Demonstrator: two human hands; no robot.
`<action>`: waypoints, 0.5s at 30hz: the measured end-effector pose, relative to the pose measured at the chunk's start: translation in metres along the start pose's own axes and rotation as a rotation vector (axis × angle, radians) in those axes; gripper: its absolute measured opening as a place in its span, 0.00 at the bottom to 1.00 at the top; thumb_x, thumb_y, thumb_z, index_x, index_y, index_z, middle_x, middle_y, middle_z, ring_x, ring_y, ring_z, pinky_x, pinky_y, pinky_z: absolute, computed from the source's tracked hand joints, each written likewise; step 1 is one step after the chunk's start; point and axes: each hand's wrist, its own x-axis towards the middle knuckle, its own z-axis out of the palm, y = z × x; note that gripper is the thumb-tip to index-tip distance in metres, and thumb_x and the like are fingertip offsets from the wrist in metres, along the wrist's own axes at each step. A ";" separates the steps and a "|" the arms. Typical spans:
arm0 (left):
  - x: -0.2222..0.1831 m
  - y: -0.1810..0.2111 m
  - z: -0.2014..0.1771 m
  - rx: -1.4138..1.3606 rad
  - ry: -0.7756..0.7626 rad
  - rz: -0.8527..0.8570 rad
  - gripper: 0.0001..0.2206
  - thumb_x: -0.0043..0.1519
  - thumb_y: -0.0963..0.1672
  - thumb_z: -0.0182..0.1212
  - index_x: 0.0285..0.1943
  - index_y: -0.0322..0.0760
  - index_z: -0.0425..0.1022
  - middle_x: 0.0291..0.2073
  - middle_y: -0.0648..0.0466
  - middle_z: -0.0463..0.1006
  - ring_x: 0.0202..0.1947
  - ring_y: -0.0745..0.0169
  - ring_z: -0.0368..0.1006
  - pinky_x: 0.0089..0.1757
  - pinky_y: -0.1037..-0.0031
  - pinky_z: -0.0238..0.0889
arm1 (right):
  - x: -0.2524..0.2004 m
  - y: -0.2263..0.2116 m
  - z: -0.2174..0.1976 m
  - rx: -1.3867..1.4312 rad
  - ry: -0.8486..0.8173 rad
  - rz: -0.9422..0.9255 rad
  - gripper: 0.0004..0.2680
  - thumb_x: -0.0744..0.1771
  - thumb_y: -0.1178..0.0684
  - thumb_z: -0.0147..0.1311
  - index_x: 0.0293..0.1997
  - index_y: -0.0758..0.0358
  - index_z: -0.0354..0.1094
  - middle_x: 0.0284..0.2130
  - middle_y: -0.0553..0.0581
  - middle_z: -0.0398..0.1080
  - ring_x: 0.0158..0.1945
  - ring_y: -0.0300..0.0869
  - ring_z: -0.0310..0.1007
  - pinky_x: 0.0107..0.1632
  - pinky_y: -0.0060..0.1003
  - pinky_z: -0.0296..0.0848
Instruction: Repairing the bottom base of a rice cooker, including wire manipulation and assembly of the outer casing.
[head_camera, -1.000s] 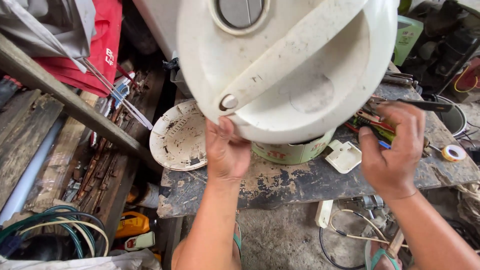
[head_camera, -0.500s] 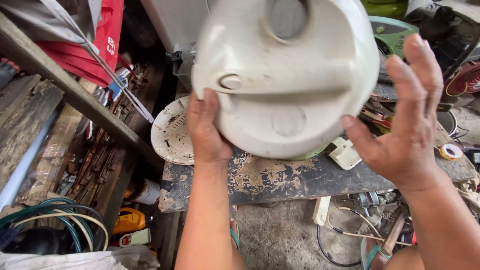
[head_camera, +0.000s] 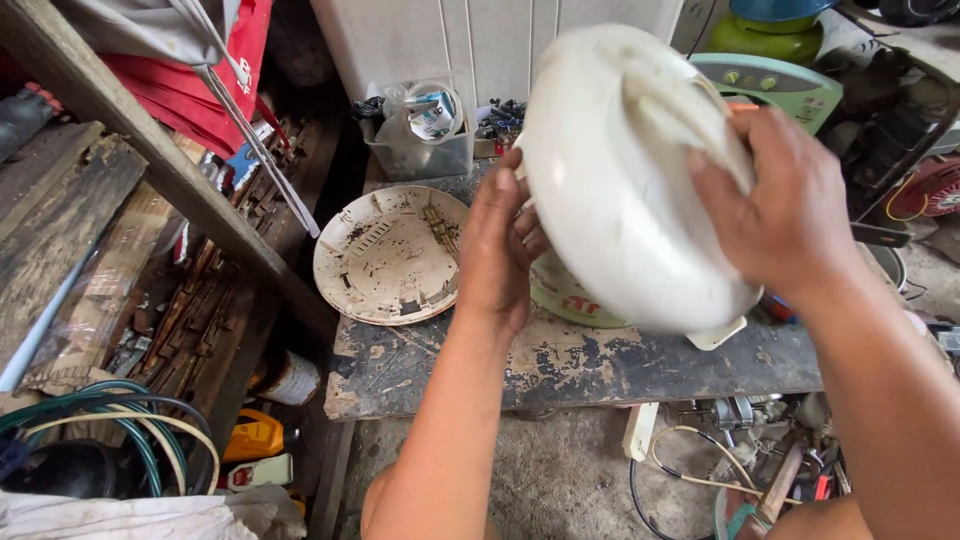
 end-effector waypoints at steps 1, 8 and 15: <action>-0.002 -0.001 0.001 0.160 0.079 -0.033 0.38 0.49 0.57 0.59 0.70 0.42 0.66 0.63 0.41 0.75 0.59 0.43 0.73 0.54 0.57 0.70 | 0.012 0.007 0.005 0.042 -0.032 0.069 0.11 0.75 0.50 0.53 0.50 0.72 0.67 0.33 0.62 0.66 0.31 0.51 0.62 0.31 0.48 0.57; -0.003 -0.008 -0.003 0.141 0.375 -0.046 0.21 0.63 0.48 0.54 0.66 0.45 0.70 0.48 0.51 0.78 0.52 0.62 0.73 0.53 0.68 0.67 | 0.093 0.018 0.014 -0.128 -0.360 0.217 0.17 0.72 0.41 0.52 0.57 0.64 0.74 0.44 0.71 0.76 0.48 0.67 0.71 0.40 0.60 0.66; -0.010 0.000 -0.002 0.336 0.287 -0.076 0.29 0.61 0.49 0.50 0.76 0.49 0.58 0.76 0.50 0.59 0.73 0.54 0.57 0.66 0.55 0.53 | 0.106 -0.025 0.044 -0.245 -0.488 0.429 0.20 0.71 0.43 0.48 0.71 0.58 0.61 0.55 0.70 0.71 0.55 0.68 0.70 0.48 0.63 0.71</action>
